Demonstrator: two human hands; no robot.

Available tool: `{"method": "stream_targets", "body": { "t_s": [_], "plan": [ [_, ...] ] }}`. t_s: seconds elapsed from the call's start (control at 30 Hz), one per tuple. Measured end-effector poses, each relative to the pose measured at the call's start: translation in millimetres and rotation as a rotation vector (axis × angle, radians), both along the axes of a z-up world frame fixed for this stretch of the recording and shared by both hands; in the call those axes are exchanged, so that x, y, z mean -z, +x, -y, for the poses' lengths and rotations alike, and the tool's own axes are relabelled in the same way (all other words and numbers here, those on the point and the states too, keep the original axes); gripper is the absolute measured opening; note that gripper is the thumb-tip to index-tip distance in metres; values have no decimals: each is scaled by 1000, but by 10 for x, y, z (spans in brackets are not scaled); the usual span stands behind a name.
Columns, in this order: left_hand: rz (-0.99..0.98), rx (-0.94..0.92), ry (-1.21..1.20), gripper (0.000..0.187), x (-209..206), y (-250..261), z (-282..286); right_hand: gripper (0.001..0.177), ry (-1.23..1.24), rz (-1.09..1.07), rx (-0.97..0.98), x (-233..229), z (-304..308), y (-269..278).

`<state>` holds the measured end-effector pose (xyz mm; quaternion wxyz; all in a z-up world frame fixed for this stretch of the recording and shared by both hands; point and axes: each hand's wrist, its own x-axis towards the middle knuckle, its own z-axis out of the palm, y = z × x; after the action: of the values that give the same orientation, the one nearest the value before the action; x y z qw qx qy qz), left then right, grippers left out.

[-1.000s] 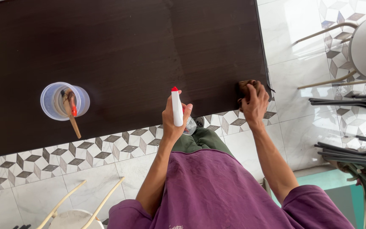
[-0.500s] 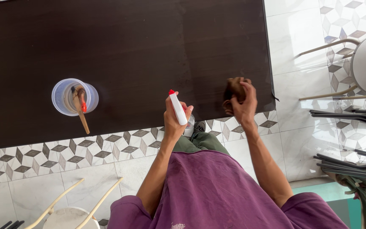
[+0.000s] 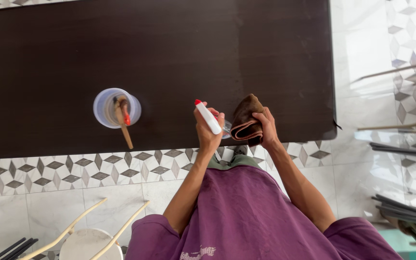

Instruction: The person sprays a cleaning solution onto a brown cloth and wipes a dark brown table surface. They repeatedly spray the cloth and wipe different sections of the table, moving the container with a paintbrush as needed.

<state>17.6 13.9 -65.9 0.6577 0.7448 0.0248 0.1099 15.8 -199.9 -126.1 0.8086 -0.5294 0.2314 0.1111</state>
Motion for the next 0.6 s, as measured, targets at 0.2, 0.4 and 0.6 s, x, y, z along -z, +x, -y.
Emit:
{"method": "stream_targets", "body": {
  "t_s": [0.2,0.4,0.6],
  "plan": [
    [162,-59,268,63,25,70,-85,32,-39,-88,-79,122,-186,163],
    [100,-6,221,62,42,124,-119,33,-207,-156,-78,208,-311,278],
    [117,-8,233,62,39,203,-133,41,-415,-110,-184,274,-262,341]
  ]
}}
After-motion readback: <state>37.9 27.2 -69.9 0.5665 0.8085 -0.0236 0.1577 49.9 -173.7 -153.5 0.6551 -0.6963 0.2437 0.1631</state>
